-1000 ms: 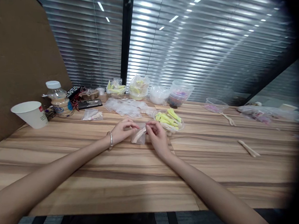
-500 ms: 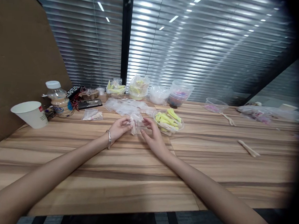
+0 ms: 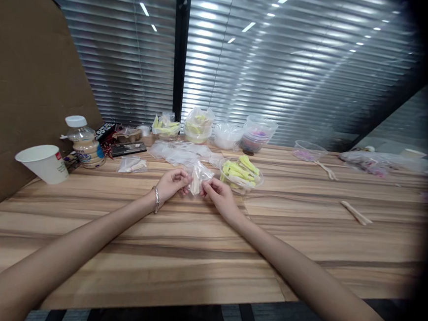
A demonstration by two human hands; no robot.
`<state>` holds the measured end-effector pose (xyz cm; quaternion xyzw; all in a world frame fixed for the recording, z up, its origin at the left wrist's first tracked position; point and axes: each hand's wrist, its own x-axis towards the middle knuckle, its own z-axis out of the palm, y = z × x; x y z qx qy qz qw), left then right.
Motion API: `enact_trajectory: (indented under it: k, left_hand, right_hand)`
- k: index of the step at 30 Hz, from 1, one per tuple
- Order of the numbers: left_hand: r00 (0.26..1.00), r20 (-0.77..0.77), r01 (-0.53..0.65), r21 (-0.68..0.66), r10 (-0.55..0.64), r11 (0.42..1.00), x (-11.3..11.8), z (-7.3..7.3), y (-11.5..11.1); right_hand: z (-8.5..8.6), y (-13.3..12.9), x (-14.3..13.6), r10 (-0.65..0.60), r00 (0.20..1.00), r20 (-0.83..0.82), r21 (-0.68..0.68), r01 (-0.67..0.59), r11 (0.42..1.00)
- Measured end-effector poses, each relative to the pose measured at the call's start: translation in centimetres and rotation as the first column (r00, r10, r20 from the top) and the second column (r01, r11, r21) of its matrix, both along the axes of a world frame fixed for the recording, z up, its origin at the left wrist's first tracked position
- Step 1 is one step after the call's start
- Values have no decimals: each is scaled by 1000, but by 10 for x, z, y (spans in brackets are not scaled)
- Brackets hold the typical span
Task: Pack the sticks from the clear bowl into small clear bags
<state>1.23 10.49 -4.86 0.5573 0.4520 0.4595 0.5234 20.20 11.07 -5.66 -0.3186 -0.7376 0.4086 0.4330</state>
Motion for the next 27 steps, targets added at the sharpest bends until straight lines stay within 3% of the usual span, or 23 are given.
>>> enact_trajectory:
  k: [7,9,11,14,17,23,25,27]
  left_hand:
    - [998,8,-56,109,55,992,-2,-3,2]
    - [994,-68,-72,206,88,976,-2,-2,2]
    - [984,-168,-11,269,58,963,0,1,0]
    - [978,-199,106,194,-66,975,3,6,-3]
    - [987,-137,109,142,-90,984,4,6,-5]
    - [996,-83,-24,98,32,995,0,-2,1]
    - [993,-7,-116,106,117,988,-2,-5,5]
    - [958,88,-283,158,272,946,-8,-10,11]
  right_hand:
    - [3,-3,0,-77,997,-4,29,77,997]
    - [5,-5,0,-73,997,5,71,73,995]
    - [8,-7,-1,-32,999,19,116,29,993]
    - [11,-10,-1,2,998,58,172,-12,985]
    - [10,-10,-1,-20,993,118,222,-7,975]
    - [7,-8,-1,-32,989,146,272,-9,962]
    - [6,-8,-1,-34,990,140,283,-7,959]
    - [6,-9,0,-39,988,147,281,-4,960]
